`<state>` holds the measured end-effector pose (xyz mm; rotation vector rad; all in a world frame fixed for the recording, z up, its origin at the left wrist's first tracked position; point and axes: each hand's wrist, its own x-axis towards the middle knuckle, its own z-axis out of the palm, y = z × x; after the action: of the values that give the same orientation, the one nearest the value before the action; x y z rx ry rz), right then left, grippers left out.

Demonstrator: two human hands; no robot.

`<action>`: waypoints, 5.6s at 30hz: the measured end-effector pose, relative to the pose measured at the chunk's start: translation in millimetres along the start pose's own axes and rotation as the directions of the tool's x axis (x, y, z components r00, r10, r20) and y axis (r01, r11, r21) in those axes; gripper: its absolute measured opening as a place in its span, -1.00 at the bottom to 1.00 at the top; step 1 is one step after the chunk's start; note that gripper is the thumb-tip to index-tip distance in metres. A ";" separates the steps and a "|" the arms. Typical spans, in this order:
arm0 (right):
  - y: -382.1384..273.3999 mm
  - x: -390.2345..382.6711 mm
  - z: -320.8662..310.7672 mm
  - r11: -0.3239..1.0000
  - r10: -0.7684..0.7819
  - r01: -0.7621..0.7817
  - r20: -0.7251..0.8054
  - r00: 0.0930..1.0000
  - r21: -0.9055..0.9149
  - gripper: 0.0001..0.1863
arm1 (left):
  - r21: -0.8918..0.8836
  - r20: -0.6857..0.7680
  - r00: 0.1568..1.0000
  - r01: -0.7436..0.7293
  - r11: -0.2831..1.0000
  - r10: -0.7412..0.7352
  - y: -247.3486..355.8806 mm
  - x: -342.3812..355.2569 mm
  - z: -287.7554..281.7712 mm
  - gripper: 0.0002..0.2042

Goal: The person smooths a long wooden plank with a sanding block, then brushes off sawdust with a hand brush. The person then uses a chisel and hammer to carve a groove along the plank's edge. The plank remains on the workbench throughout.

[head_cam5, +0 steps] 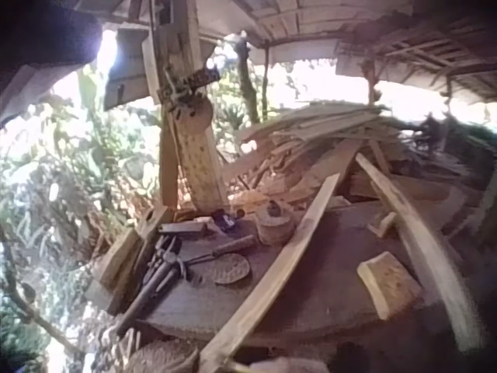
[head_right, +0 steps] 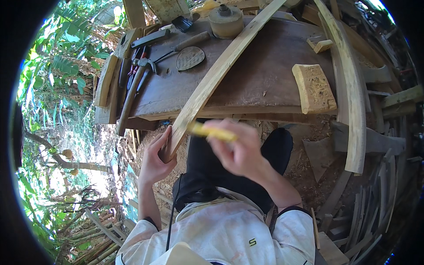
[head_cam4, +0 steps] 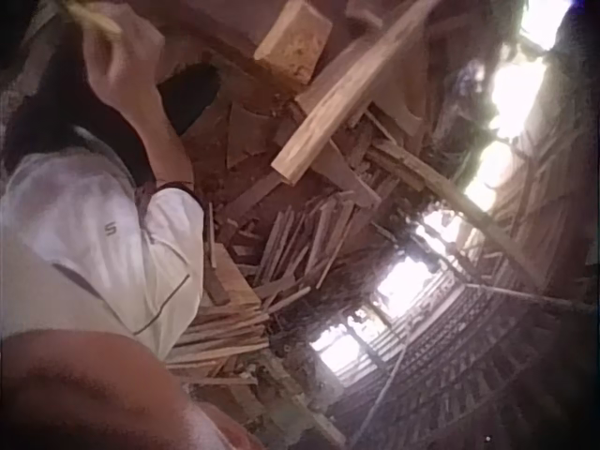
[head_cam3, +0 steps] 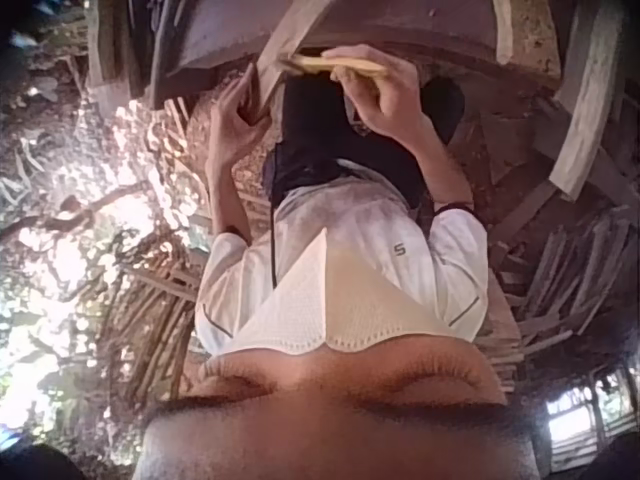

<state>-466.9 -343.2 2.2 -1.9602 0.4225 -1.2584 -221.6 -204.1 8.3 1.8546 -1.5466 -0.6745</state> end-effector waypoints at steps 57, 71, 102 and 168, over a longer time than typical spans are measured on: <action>-23.3 35.0 -7.0 0.989 -0.146 0.137 0.246 0.958 0.052 -0.79 | -0.153 0.077 0.996 0.044 0.987 -0.032 -14.9 -2.1 -1.4 -0.18; -6.0 34.4 -17.8 0.996 -0.055 0.073 0.307 0.950 -0.045 -0.85 | -0.498 0.330 0.938 0.267 0.825 -0.104 -18.1 -14.6 -12.1 -0.52; -24.8 0.6 -11.2 0.977 -0.215 0.210 0.152 0.965 0.048 -0.84 | -0.827 0.421 0.822 0.521 0.210 -0.383 -20.5 -24.8 33.0 -0.56; 13.1 4.1 -7.2 0.989 -0.025 0.034 -0.064 0.998 0.146 -0.90 | -0.802 0.423 0.787 0.556 0.218 -0.450 -98.6 -79.0 -15.1 -0.61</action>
<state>-469.8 -357.4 -3.3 -1.8134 0.3228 -1.3330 -159.5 -112.7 -54.7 1.3430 -0.2608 -1.5626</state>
